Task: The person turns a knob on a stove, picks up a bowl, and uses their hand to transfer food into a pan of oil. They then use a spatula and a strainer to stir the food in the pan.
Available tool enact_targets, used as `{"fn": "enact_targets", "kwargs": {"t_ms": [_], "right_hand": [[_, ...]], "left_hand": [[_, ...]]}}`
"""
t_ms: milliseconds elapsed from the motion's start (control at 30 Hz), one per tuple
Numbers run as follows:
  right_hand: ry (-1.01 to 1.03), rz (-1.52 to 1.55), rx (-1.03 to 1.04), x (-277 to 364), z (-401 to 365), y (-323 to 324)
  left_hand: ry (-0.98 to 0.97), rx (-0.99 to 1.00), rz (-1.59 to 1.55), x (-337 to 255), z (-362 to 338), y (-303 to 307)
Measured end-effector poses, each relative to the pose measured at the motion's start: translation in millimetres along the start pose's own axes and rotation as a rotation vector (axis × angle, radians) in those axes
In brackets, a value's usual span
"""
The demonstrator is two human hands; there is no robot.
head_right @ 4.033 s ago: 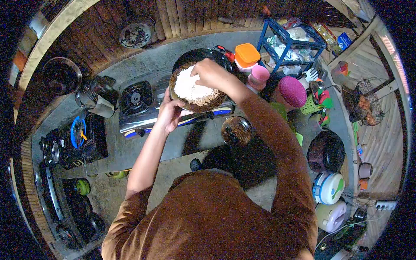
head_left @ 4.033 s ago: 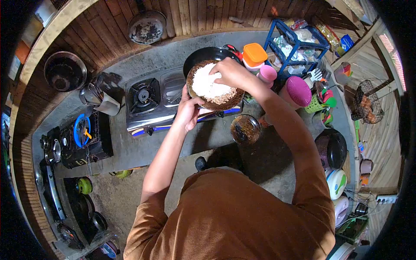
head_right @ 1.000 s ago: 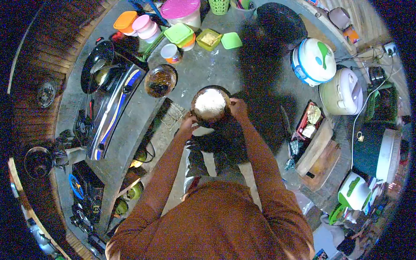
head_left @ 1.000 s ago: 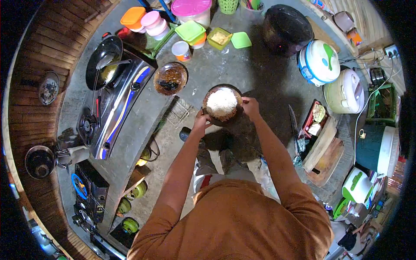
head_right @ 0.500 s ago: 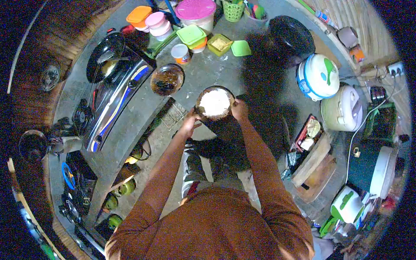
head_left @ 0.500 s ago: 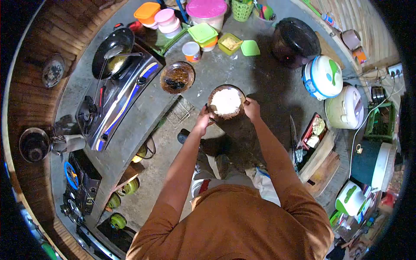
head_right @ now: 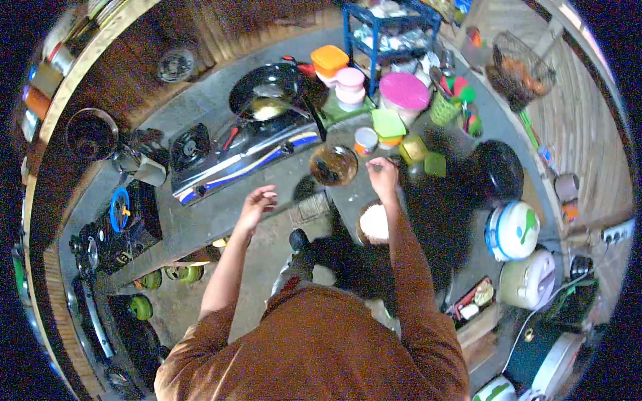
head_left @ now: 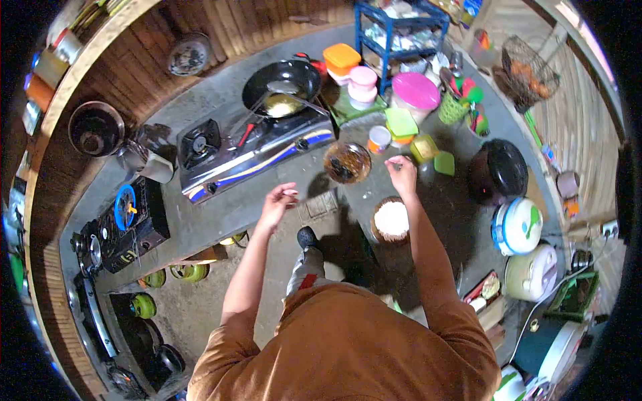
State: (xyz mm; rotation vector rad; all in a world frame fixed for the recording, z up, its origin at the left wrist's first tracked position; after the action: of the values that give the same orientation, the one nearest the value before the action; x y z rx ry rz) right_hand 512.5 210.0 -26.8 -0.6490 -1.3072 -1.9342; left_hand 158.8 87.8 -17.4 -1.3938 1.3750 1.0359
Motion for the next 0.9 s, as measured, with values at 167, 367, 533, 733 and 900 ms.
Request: {"fn": "enact_targets", "kwargs": {"t_ms": [167,367,533,733,900], "right_hand": [[0.22,0.0,0.07,56,74,-62],[0.345,-0.304,0.224,104,133,-131],[0.215,-0.509,0.412,115,160,-187],[0.491,-0.438,0.326,102,170,-223],[0.416,-0.575,0.445,111,178,-200]], "left_hand": [[-0.228,-0.277,0.157,-43,45,97],[-0.348,-0.504,0.466,-67,126,182],[-0.192,-0.43,0.756,-69,180,208],[0.085,-0.198,0.869,-71,218,208],[0.006,-0.202,1.004,-79,219,200]]}}
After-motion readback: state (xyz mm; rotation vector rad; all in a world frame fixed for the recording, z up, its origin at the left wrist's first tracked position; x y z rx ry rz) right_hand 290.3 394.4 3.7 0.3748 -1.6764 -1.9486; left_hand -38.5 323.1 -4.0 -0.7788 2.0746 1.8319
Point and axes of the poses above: each hand's wrist, its own z-axis towards the middle knuckle, its own y-axis out of the back of the hand, x = y × z, the point moved 1 cm from there along z, towards the middle knuckle, and after that the axes turned 3 degrees about x, right-handed, at the moved point
